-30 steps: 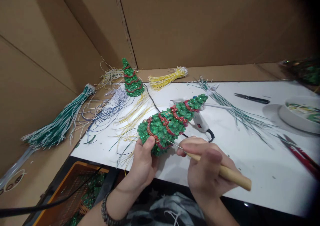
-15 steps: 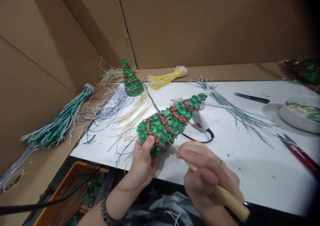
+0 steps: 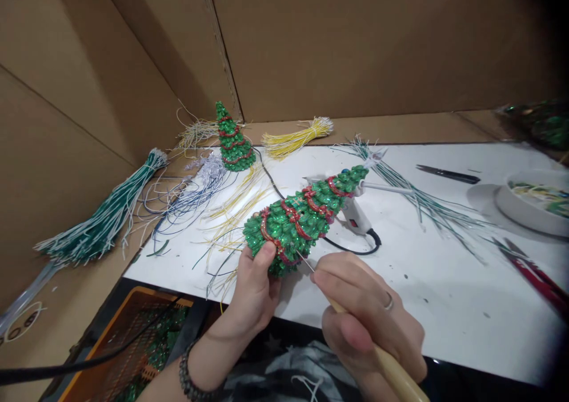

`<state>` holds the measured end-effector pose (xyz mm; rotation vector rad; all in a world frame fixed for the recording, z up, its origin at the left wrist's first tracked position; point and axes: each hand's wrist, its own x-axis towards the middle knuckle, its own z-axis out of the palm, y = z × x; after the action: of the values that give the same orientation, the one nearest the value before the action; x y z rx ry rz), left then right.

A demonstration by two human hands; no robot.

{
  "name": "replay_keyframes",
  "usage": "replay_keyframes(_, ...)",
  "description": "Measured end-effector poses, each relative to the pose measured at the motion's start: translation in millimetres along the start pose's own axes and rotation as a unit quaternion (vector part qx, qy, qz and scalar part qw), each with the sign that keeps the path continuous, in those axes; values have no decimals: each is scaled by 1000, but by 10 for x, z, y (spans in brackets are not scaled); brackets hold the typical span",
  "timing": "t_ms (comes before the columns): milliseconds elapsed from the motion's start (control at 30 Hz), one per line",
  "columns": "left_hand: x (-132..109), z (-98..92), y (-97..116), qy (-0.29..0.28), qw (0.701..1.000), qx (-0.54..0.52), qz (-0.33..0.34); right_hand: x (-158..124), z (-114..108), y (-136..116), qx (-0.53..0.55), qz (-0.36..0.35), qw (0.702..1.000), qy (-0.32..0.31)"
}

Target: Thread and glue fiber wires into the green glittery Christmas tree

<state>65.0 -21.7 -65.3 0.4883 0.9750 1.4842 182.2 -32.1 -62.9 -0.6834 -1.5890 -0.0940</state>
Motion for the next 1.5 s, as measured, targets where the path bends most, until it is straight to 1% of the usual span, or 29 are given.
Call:
replay_keyframes(100, 3, 9, 2, -2, 1000, -8, 3, -1, -20, -9, 12, 10, 999, 30)
replay_keyframes(233, 2, 13, 4, -12, 1000, -13, 2, -9, -13, -19, -2, -3, 1000, 12)
replay_keyframes(300, 3, 8, 1, -10, 1000, -9, 3, 1, 17, -35, -10, 9, 1000, 27)
replay_keyframes(367, 5, 1, -4, -5, 1000, -6, 5, 25, 62, -61, -6, 46, 997, 62)
replay_keyframes(433, 6, -6, -7, -3, 1000, -9, 9, 57, 109, -92, 17, 110, 989, 97)
replay_keyframes(533, 5, -6, -5, -3, 1000, -14, 7, 90, 148, -129, 57, 208, 967, 137)
replay_keyframes(667, 11, 11, 1, -6, 1000, -14, 4, 112, 146, -130, 108, 310, 930, 164)
replay_keyframes(767, 17, 21, 4, -17, 1000, -15, 4, 144, 144, -104, 143, 365, 903, 177)
replay_keyframes(900, 11, 28, 13, -36, 999, -20, 4, 183, 150, -66, 183, 414, 871, 190)
replay_keyframes(1200, 24, 29, 6, -52, 999, -2, 12, 187, 152, 9, 244, 481, 825, 171)
replay_keyframes(1333, 22, 22, -4, -42, 999, 1, 15, 167, 170, 26, 266, 503, 805, 169)
replay_keyframes(1400, 15, 18, -2, -35, 999, 0, 12, 159, 170, 19, 277, 490, 807, 180)
replay_keyframes(1500, 8, 16, 8, -29, 1000, -3, 9, 152, 152, -4, 273, 444, 824, 223)
